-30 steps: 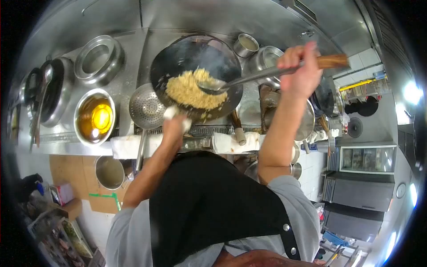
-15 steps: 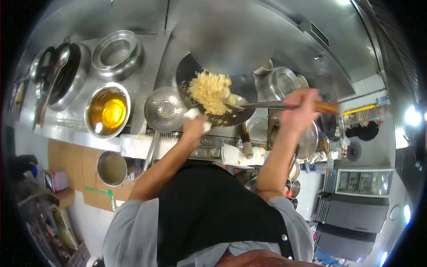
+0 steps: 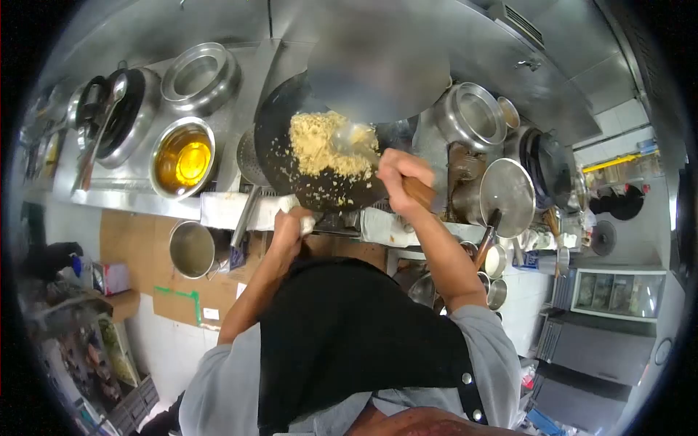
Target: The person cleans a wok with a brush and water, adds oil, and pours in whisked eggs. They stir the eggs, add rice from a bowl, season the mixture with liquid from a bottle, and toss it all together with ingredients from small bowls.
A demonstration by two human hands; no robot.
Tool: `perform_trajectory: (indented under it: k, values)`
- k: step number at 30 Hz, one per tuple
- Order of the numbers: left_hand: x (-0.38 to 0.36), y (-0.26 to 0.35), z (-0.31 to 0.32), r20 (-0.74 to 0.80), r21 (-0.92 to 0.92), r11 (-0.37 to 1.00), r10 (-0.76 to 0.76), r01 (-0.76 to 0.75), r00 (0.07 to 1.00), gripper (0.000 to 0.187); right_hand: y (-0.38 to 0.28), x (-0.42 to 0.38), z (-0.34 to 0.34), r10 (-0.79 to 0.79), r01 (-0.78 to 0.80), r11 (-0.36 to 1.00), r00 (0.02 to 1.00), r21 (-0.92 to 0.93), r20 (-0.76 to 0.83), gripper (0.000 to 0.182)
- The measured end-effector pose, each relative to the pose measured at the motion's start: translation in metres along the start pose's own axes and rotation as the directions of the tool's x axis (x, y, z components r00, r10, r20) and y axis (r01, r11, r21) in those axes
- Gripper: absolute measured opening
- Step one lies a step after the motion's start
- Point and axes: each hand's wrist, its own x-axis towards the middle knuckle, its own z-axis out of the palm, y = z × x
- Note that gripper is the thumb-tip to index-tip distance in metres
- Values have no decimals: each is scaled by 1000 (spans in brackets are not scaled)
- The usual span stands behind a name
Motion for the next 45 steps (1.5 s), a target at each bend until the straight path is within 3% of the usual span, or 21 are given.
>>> perform_trajectory:
  k: [3,5,7,8,13,16,18,20,23,25,26,28,29,30,33,35,37,39,40,43,45]
  values:
    - [-23,-52,-20,-58,1,999,39,-39,998,17,-53,-19,-17,-58,171,897,959,406,-276,30]
    - [-54,-79,-25,-121,57,998,-20,27,992,15,-51,-47,-2,-167,301,848,933,436,-320,26]
    - [-77,-97,-24,-200,117,986,-96,121,975,14,-43,-77,7,-34,37,996,998,79,-47,28]
    - [-101,-87,1,-244,176,984,14,30,970,13,-40,-87,6,-38,52,986,995,158,-87,27]
    - [-98,-110,-12,-142,62,998,4,5,990,22,-64,-94,1,-80,169,861,977,481,-200,26]
    - [-92,-122,-31,-119,110,993,-18,31,993,44,-28,-106,32,-43,29,970,998,243,53,26]
    - [-109,-117,-37,-156,36,997,-62,69,986,45,-53,-86,42,-39,94,933,986,348,-162,24]
    - [-126,-123,-52,-159,-23,997,-79,77,984,50,-57,-77,34,-19,93,914,982,395,-187,20]
    - [-137,-153,-93,-116,-155,988,-18,0,993,43,-35,-77,53,32,9,967,988,256,-154,19]
    - [-133,-180,-139,-75,66,997,36,-31,997,36,-50,-75,58,-88,85,996,984,-28,-154,19]
    - [-129,-186,-168,-94,438,894,153,-97,984,45,-61,-76,62,-140,115,979,979,-169,-148,19]
    - [-118,-216,-233,-209,794,602,137,86,968,51,-86,-85,70,-158,152,987,980,-60,-124,19]
    - [-116,-230,-266,-258,857,480,86,187,962,55,-102,-94,69,-143,160,969,985,187,-101,19]
    - [-120,-246,-299,-308,876,396,23,274,951,59,-110,-97,70,-134,153,893,988,423,-75,20]
    - [-138,-284,-407,-378,897,191,-134,398,916,48,-82,-100,90,19,-1,983,995,185,-93,24]
    - [-153,-286,-473,-421,883,102,-258,457,870,42,-116,-87,86,112,-108,994,959,33,-259,23]
    - [-155,-271,-521,-457,862,35,-376,505,806,37,-128,-98,94,-132,183,977,917,104,-378,21]
    - [-144,-255,-553,-471,854,-27,-463,520,751,34,-110,-132,112,-143,183,981,914,71,-379,26]
    - [-132,-245,-564,-469,857,-51,-488,513,736,33,-102,-152,115,38,-50,998,945,-28,-325,23]
    - [-72,-216,-578,-412,893,-46,-483,447,773,32,-91,-177,121,34,-191,941,874,-279,-484,14]
    - [-35,-190,-552,-299,908,169,-379,383,876,32,-93,-210,129,229,-407,903,726,-137,-648,15]
